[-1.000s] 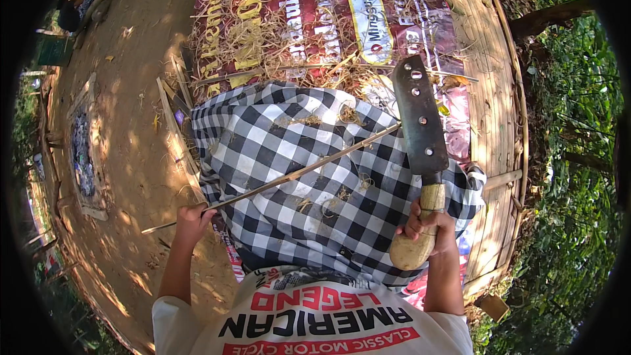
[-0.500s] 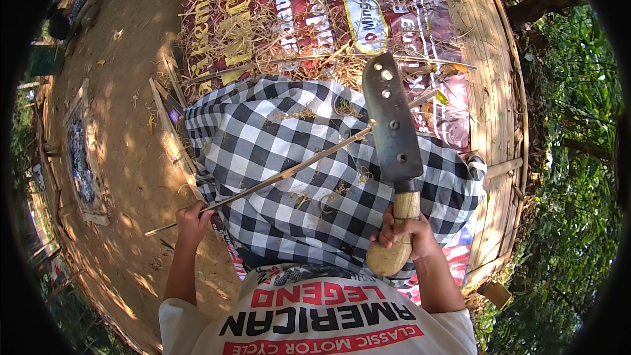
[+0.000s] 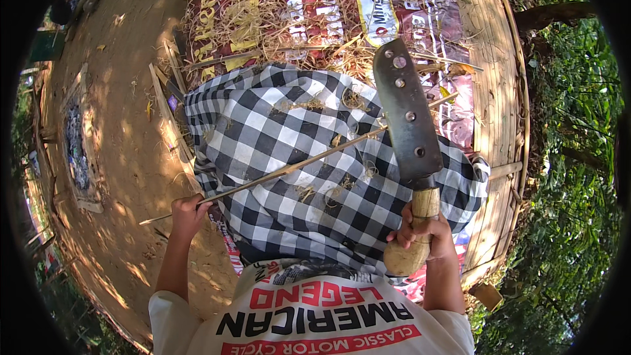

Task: The person is using a knife to shave and shape a long bamboo stick while sitting on a platform.

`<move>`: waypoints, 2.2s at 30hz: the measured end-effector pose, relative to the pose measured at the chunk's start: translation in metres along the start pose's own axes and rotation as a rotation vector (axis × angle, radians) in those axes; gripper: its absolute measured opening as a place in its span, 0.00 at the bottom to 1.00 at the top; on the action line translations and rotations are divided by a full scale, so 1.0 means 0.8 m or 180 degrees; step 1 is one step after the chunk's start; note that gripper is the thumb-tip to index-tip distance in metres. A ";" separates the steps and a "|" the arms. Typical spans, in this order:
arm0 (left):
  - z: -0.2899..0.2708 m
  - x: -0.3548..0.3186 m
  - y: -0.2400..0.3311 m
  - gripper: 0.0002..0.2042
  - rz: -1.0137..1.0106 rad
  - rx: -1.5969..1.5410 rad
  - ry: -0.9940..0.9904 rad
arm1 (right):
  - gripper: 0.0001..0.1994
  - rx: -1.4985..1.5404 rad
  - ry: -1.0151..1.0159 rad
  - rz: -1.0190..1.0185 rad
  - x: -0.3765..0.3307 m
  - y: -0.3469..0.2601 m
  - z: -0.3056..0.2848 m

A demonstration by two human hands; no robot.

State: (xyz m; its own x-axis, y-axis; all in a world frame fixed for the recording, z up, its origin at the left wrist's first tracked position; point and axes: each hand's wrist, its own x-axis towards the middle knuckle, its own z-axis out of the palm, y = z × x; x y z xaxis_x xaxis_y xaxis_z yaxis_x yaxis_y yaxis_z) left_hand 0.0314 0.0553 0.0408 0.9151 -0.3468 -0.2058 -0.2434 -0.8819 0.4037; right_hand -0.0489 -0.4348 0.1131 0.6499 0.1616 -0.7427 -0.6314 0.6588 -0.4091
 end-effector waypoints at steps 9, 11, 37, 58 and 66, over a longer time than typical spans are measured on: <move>-0.009 0.001 -0.003 0.16 -0.0021 -0.0280 -0.0020 | 0.14 -0.0223 0.0173 0.0184 0.000 0.025 0.014; -0.001 0.001 -0.003 0.15 -0.0111 -0.0329 -0.0065 | 0.14 -0.0062 0.0144 -0.0037 0.001 0.015 0.001; 0.019 -0.001 -0.010 0.19 -0.0571 -0.0377 -0.0455 | 0.13 0.0511 -0.0081 -0.0060 0.013 0.055 0.009; 0.036 0.018 0.020 0.23 -0.0519 -0.0486 -0.0286 | 0.11 -0.0024 -0.0050 -0.0024 0.009 0.066 0.038; 0.029 0.021 0.046 0.24 -0.0410 -0.0389 -0.0152 | 0.13 0.0091 -0.0146 -0.0033 0.000 0.053 0.030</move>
State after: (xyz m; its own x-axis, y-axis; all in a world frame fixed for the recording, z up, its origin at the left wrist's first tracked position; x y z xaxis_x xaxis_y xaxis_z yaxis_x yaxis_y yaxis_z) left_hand 0.0302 0.0097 0.0319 0.9191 -0.2509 -0.3038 -0.0817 -0.8757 0.4760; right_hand -0.0654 -0.3894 0.1082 0.6755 0.1877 -0.7131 -0.6125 0.6813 -0.4009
